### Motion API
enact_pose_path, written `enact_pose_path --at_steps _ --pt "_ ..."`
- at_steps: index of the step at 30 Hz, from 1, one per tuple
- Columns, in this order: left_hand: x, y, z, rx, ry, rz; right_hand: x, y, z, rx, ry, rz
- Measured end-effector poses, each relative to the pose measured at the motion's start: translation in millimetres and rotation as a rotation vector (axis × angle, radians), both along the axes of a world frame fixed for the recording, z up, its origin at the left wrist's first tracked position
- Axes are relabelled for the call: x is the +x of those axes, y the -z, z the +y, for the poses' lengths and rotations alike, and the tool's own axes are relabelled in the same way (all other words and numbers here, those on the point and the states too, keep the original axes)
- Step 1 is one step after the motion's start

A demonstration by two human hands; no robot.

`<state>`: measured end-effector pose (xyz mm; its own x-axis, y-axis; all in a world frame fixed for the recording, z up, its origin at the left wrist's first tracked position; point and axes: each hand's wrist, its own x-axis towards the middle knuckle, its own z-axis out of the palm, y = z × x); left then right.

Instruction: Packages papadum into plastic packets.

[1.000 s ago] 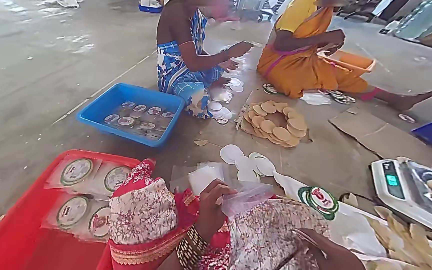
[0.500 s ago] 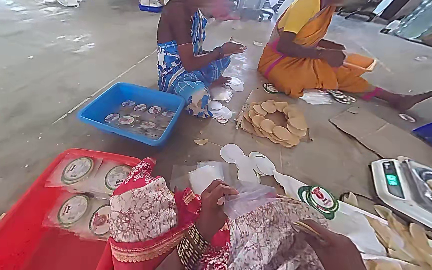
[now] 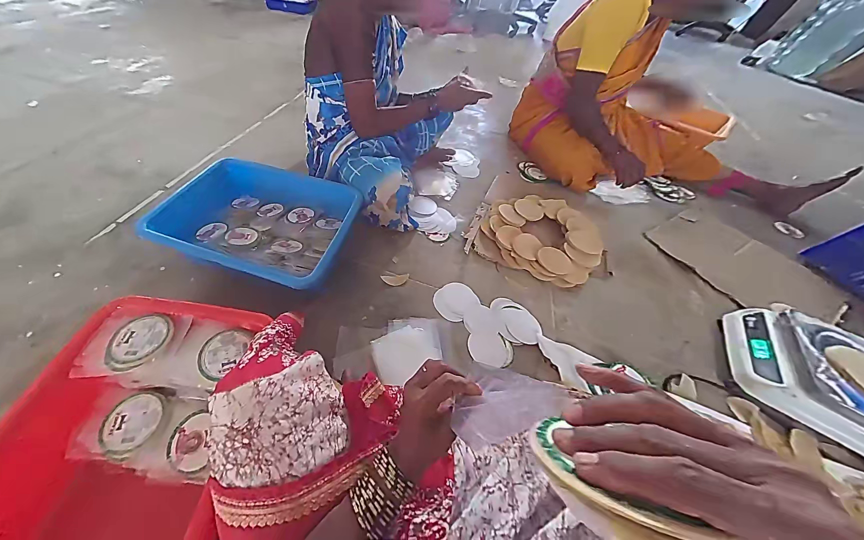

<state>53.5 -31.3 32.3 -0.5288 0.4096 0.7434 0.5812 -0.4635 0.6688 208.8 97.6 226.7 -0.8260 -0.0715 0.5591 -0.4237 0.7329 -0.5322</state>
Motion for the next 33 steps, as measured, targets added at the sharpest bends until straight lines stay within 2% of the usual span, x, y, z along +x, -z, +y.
enact_pose_path --at_steps 5,11,18,22,33 --pt "3 -3 0 0.016 0.018 0.016 -22 11 -3 0.059 -0.05 -0.011" --pt "5 -4 1 0.033 0.026 0.041 -28 16 0 -0.009 -0.007 0.007" --pt "6 -6 1 0.012 0.044 0.028 -20 -2 3 -0.317 -0.098 -0.018" --pt "6 -6 1 0.023 0.056 0.014 -13 -13 12 -0.371 -0.134 0.037" --pt "7 -2 1 0.028 0.069 0.005 -15 -2 -5 -0.14 0.043 0.033"
